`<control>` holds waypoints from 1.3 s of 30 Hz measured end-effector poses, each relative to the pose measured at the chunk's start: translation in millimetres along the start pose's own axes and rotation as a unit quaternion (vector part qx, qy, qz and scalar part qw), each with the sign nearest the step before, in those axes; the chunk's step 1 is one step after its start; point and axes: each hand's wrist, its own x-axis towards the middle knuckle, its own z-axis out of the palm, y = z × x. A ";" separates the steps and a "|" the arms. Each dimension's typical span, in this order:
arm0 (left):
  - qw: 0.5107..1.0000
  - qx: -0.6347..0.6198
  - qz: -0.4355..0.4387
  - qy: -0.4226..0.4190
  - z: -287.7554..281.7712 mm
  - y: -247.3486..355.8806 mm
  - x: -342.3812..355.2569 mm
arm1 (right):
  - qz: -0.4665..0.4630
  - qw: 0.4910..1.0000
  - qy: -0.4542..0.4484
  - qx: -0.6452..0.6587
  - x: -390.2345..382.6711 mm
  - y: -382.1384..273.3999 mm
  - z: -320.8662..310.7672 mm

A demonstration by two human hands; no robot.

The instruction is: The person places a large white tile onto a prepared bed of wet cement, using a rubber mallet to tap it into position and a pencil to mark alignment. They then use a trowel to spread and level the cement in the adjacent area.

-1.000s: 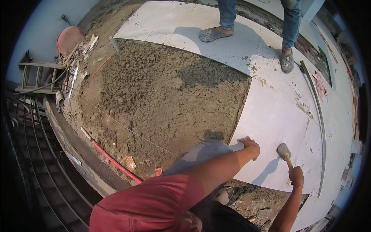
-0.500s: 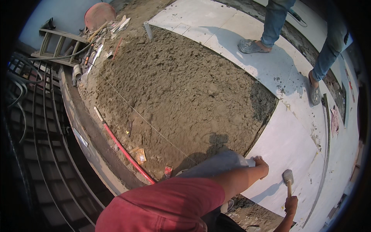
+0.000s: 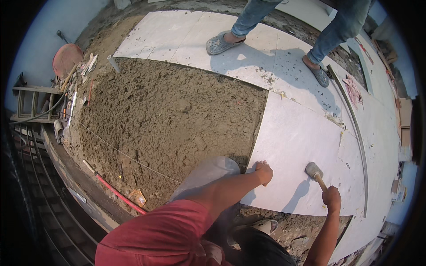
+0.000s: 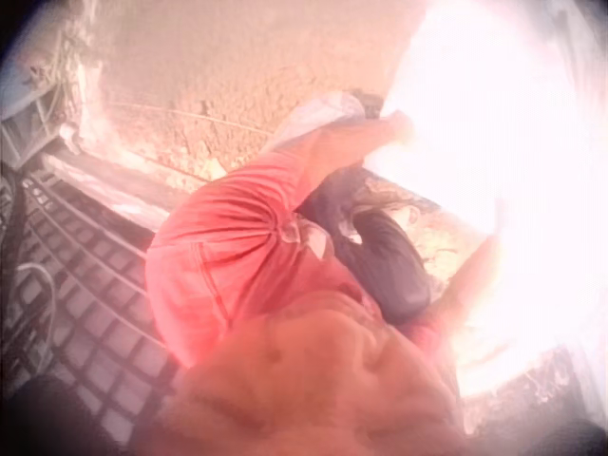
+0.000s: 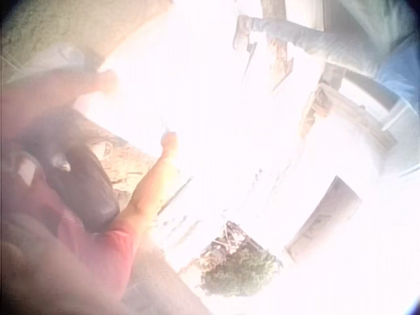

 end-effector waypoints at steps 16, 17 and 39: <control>0.963 0.199 -0.074 0.165 -30.5 -23.1 0.4 | 0.064 0.965 0.039 0.253 -80.2 33.0 84.0; 0.961 0.204 -0.074 0.169 -29.2 -23.1 1.8 | 0.071 0.939 0.041 0.333 -88.5 30.1 109.1; 0.956 0.254 -0.066 0.133 -26.2 -10.9 -15.2 | 0.219 0.714 0.174 0.642 -32.3 -41.9 170.9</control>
